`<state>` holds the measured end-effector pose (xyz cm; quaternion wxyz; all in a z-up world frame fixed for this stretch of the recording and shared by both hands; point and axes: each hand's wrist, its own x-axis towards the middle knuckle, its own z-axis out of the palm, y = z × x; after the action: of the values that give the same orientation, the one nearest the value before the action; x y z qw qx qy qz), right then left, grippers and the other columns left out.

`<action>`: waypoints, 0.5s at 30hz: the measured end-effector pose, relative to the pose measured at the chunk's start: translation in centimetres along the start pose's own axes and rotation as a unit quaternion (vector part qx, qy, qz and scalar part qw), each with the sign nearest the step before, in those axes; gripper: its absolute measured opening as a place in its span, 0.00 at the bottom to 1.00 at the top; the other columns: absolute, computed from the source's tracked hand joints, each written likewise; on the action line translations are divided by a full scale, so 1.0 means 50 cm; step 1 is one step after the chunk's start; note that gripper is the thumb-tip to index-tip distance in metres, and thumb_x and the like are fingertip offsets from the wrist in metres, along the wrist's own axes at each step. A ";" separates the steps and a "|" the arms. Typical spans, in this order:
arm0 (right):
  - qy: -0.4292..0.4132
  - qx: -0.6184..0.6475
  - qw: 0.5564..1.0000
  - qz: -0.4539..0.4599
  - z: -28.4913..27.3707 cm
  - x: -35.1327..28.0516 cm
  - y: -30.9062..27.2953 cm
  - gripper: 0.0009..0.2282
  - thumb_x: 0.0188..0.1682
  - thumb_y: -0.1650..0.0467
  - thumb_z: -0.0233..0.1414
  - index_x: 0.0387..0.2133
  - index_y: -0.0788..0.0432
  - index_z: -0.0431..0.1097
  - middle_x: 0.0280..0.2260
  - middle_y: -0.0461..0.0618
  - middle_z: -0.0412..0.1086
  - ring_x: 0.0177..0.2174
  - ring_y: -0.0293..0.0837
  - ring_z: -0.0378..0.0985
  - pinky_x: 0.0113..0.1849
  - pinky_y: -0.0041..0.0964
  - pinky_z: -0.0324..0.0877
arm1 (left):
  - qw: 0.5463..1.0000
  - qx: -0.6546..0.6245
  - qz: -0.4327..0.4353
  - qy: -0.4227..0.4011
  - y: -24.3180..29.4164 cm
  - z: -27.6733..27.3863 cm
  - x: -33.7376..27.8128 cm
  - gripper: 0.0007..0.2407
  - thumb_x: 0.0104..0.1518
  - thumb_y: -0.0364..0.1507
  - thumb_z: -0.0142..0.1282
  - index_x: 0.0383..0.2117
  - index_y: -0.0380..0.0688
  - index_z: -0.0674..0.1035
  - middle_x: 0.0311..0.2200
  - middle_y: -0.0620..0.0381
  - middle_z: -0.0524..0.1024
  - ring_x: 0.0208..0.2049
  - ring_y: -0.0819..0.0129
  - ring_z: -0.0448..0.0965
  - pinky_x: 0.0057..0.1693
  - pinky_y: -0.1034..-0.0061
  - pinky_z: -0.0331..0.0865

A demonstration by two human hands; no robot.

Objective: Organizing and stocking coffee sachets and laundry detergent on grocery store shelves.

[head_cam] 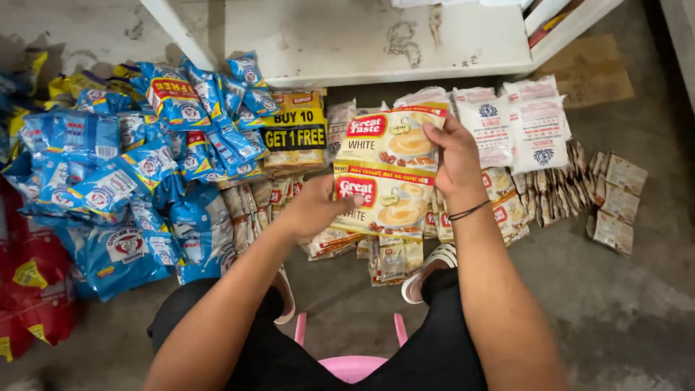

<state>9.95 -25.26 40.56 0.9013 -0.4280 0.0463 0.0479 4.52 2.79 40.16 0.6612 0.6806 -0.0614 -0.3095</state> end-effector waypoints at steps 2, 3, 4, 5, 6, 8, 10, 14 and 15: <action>-0.001 -0.007 1.000 -0.012 -0.006 -0.002 -0.002 0.16 0.53 0.77 0.54 0.55 0.66 0.67 0.51 0.55 0.73 0.49 0.47 0.77 0.55 0.45 0.72 | 0.999 0.038 0.019 -0.017 0.001 -0.011 0.000 0.18 0.61 0.28 0.62 0.56 0.34 0.78 0.50 0.50 0.83 0.48 0.70 0.79 0.59 0.70 0.74; -0.002 -0.013 1.000 -0.024 -0.007 -0.001 -0.002 0.16 0.52 0.78 0.54 0.55 0.66 0.68 0.50 0.55 0.73 0.49 0.47 0.77 0.55 0.44 0.71 | 0.996 0.076 0.038 -0.034 0.002 -0.018 -0.001 0.18 0.61 0.28 0.62 0.57 0.35 0.78 0.51 0.50 0.83 0.49 0.69 0.79 0.60 0.69 0.74; -0.007 -0.011 1.000 -0.020 -0.009 -0.004 -0.008 0.16 0.52 0.78 0.54 0.55 0.66 0.68 0.50 0.55 0.73 0.49 0.47 0.77 0.55 0.44 0.71 | 0.996 0.076 0.037 -0.028 0.004 -0.010 -0.001 0.18 0.61 0.28 0.62 0.57 0.35 0.78 0.51 0.50 0.83 0.49 0.69 0.79 0.60 0.69 0.74; -0.016 -0.011 1.000 -0.021 -0.012 -0.008 -0.014 0.16 0.53 0.78 0.54 0.55 0.65 0.68 0.51 0.55 0.73 0.50 0.47 0.77 0.56 0.44 0.71 | 0.993 -0.063 0.029 -0.094 0.005 -0.003 -0.001 0.22 0.60 0.32 0.63 0.59 0.36 0.73 0.54 0.49 0.79 0.53 0.67 0.77 0.62 0.66 0.71; -0.026 -0.008 0.999 -0.023 -0.013 -0.013 -0.016 0.16 0.53 0.78 0.54 0.55 0.65 0.68 0.51 0.55 0.73 0.50 0.47 0.77 0.56 0.44 0.71 | 0.967 -0.198 0.019 -0.157 0.007 0.002 -0.004 0.26 0.59 0.35 0.63 0.61 0.37 0.68 0.57 0.49 0.75 0.57 0.64 0.75 0.64 0.63 0.68; -0.046 0.012 0.999 -0.016 0.008 -0.034 -0.029 0.17 0.52 0.77 0.54 0.55 0.65 0.67 0.51 0.55 0.73 0.51 0.48 0.77 0.56 0.44 0.71 | 0.936 -0.312 -0.026 -0.158 0.003 -0.003 0.019 0.29 0.59 0.44 0.55 0.63 0.38 0.68 0.59 0.49 0.74 0.59 0.62 0.75 0.65 0.62 0.66; -0.065 0.029 0.997 -0.014 0.008 -0.048 -0.036 0.17 0.52 0.77 0.54 0.56 0.64 0.67 0.52 0.55 0.73 0.51 0.48 0.77 0.56 0.45 0.70 | 0.890 -0.421 -0.068 -0.162 0.019 -0.008 0.043 0.34 0.59 0.53 0.48 0.65 0.40 0.67 0.61 0.50 0.73 0.61 0.60 0.74 0.66 0.61 0.64; -0.131 -0.008 0.991 0.026 -0.066 -0.059 0.010 0.23 0.48 0.78 0.54 0.60 0.67 0.65 0.55 0.56 0.72 0.55 0.49 0.74 0.60 0.46 0.65 | 0.810 -0.554 0.009 -0.195 0.080 -0.014 0.062 0.38 0.59 0.59 0.42 0.63 0.34 0.67 0.59 0.36 0.71 0.61 0.46 0.72 0.65 0.51 0.63; -0.157 -0.034 0.986 0.046 -0.092 -0.057 0.027 0.26 0.47 0.79 0.54 0.62 0.68 0.63 0.56 0.56 0.71 0.56 0.50 0.73 0.61 0.47 0.63 | 0.815 -0.570 0.009 -0.108 0.098 -0.015 0.067 0.37 0.58 0.58 0.44 0.60 0.32 0.69 0.59 0.37 0.73 0.59 0.46 0.74 0.64 0.51 0.65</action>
<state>6.78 -28.11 36.99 0.8792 -0.4431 -0.0774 0.1573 9.15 1.21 43.56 0.9226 0.1438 0.0490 -0.3547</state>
